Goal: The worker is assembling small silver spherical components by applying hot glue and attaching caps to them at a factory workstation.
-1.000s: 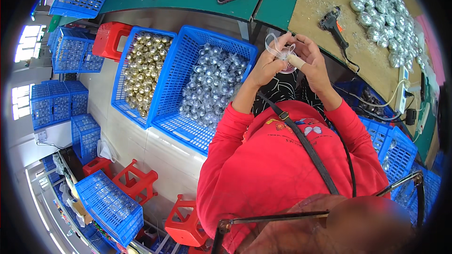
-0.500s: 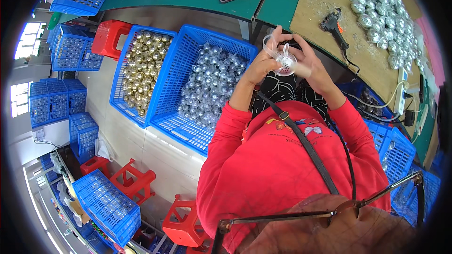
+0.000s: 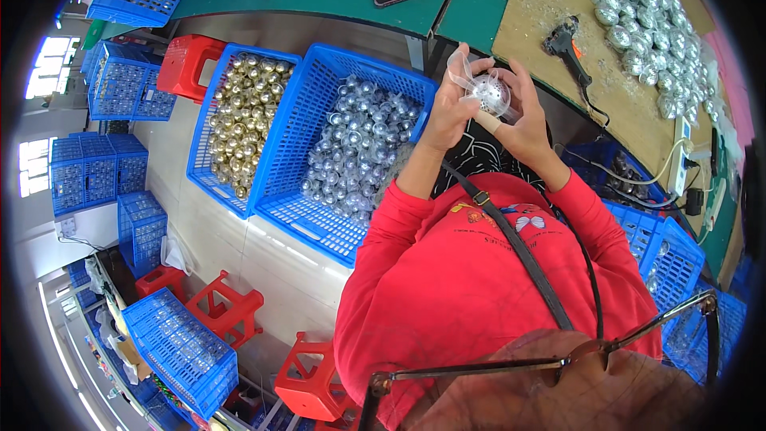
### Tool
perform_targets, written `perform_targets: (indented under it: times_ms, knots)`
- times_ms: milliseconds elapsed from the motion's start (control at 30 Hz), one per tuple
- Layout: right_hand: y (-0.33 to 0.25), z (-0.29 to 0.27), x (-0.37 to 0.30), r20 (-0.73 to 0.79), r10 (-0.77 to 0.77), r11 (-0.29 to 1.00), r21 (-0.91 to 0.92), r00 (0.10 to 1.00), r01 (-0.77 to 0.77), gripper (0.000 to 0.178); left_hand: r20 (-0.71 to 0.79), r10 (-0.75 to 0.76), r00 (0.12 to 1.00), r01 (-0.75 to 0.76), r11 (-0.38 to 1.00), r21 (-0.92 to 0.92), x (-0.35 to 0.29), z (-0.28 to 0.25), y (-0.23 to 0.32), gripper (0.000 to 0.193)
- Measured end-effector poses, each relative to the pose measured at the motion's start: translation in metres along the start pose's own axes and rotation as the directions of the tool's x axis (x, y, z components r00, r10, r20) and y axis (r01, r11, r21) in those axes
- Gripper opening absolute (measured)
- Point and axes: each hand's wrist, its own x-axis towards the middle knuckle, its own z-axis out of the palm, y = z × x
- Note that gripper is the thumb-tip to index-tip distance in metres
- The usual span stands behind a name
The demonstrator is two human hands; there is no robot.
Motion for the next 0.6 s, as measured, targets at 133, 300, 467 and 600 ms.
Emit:
perform_targets:
  times_ms: [133,300,467,600]
  knots:
    - [0.002,0.000,-0.001,-0.009,-0.114,0.991,-0.071,0.993,0.113,0.082,-0.071,0.101,0.992,-0.078,0.958,0.275,-0.001,0.007,-0.006,0.085]
    - [0.001,0.001,-0.002,-0.038,-0.131,0.986,-0.111,0.991,0.126,0.083,-0.144,0.069,0.987,-0.042,0.982,0.184,-0.001,0.013,-0.006,0.082]
    - [0.002,0.001,-0.003,-0.055,-0.134,0.986,-0.110,0.990,0.127,0.081,-0.148,0.074,0.986,-0.046,0.982,0.185,0.000,0.013,-0.008,0.082]
    - [0.003,0.002,-0.003,-0.072,-0.138,0.987,-0.095,0.988,0.130,0.080,-0.155,0.092,0.984,-0.065,0.983,0.174,0.000,0.016,-0.008,0.083]
